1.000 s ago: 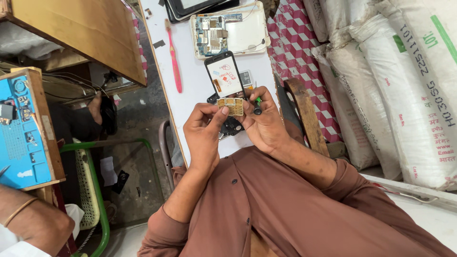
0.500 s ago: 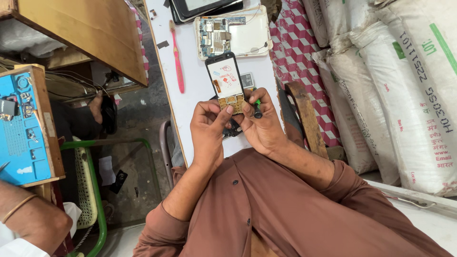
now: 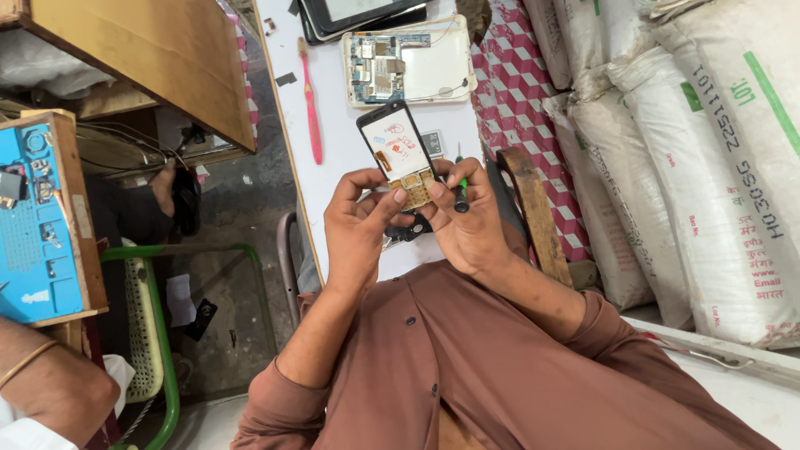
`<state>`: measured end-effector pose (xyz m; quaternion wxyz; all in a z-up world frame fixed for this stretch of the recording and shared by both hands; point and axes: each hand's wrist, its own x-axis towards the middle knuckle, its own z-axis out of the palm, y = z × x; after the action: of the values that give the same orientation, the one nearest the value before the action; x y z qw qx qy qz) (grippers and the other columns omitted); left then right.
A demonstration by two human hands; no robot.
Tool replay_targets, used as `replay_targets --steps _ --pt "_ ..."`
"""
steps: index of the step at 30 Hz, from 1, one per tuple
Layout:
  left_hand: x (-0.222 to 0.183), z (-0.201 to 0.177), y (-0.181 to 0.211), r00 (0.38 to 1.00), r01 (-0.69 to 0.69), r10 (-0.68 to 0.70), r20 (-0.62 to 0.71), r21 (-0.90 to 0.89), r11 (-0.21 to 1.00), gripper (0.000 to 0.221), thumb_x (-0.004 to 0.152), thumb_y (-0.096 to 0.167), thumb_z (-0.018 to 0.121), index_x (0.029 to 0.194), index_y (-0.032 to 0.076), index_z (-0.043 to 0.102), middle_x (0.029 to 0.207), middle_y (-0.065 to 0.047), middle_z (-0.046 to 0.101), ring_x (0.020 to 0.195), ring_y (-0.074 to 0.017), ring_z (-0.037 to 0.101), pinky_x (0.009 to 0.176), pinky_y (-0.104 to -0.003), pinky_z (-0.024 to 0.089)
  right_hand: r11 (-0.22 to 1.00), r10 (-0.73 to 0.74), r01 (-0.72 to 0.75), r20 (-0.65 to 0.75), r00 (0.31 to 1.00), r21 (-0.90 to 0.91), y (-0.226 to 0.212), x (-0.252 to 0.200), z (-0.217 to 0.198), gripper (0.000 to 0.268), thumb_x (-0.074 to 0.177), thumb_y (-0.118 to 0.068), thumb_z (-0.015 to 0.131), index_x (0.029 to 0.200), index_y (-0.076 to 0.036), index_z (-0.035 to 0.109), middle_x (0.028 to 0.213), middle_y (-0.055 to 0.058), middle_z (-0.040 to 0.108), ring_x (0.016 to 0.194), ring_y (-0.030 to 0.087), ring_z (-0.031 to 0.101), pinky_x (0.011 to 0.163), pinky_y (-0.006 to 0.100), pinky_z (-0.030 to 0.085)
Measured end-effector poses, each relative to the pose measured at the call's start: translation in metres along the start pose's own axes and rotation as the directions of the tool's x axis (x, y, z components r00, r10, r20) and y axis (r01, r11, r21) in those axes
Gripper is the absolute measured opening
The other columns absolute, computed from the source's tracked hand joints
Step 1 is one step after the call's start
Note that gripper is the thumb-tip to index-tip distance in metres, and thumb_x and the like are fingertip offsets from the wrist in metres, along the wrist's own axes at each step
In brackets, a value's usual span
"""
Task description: The person disassembles a mobile phone using a screwdriver. They remove the back cover, battery, and internal components, placing them on the table.
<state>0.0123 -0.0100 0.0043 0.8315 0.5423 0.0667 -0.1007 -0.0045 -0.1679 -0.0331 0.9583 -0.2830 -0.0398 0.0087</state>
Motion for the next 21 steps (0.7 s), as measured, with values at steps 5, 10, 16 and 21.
replay_targets --steps 5,10,16,21 --pt "0.006 -0.009 -0.021 0.986 -0.159 0.155 0.053 0.079 0.984 0.018 0.096 0.002 0.076 0.107 -0.002 0.063 0.088 -0.003 0.064 0.083 -0.0117 0.066 0.073 -0.028 0.058 0.973 -0.088 0.077 -0.041 0.995 -0.219 0.003 -0.003 -0.017 0.027 0.098 0.008 0.072 0.114 -0.006 0.055 0.128 0.009 0.059 0.113 0.019 0.063 0.095 0.034 0.054" --pt "0.003 -0.01 -0.026 0.97 -0.237 0.244 0.019 0.325 0.916 0.024 0.09 0.008 0.078 0.109 0.0 0.065 0.085 -0.005 0.066 0.076 -0.01 0.063 0.067 -0.025 0.054 0.88 -0.117 0.075 -0.062 0.991 -0.468 0.0 -0.002 -0.027 0.031 0.098 0.003 0.069 0.126 0.002 0.056 0.115 0.013 0.063 0.101 0.022 0.069 0.087 0.037 0.062" --pt "-0.012 -0.008 -0.01 0.881 -0.461 0.427 0.205 0.578 0.673 0.022 0.093 0.009 0.077 0.11 -0.001 0.067 0.095 -0.012 0.063 0.078 -0.0197 0.065 0.069 -0.031 0.054 0.863 -0.045 0.037 -0.003 0.999 -0.504 -0.008 -0.004 -0.044 0.025 0.101 -0.005 0.068 0.123 0.003 0.058 0.109 0.013 0.068 0.096 0.02 0.071 0.079 0.037 0.063" --pt "-0.021 -0.003 -0.004 0.849 -0.501 0.484 0.212 0.612 0.612 0.023 0.097 0.008 0.07 0.118 -0.001 0.065 0.105 -0.014 0.066 0.086 -0.0251 0.069 0.072 -0.033 0.057 0.78 -0.069 0.028 -0.042 0.997 -0.625 -0.002 -0.007 -0.043 0.02 0.101 -0.008 0.067 0.115 0.002 0.058 0.105 0.011 0.071 0.091 0.017 0.071 0.075 0.033 0.062"
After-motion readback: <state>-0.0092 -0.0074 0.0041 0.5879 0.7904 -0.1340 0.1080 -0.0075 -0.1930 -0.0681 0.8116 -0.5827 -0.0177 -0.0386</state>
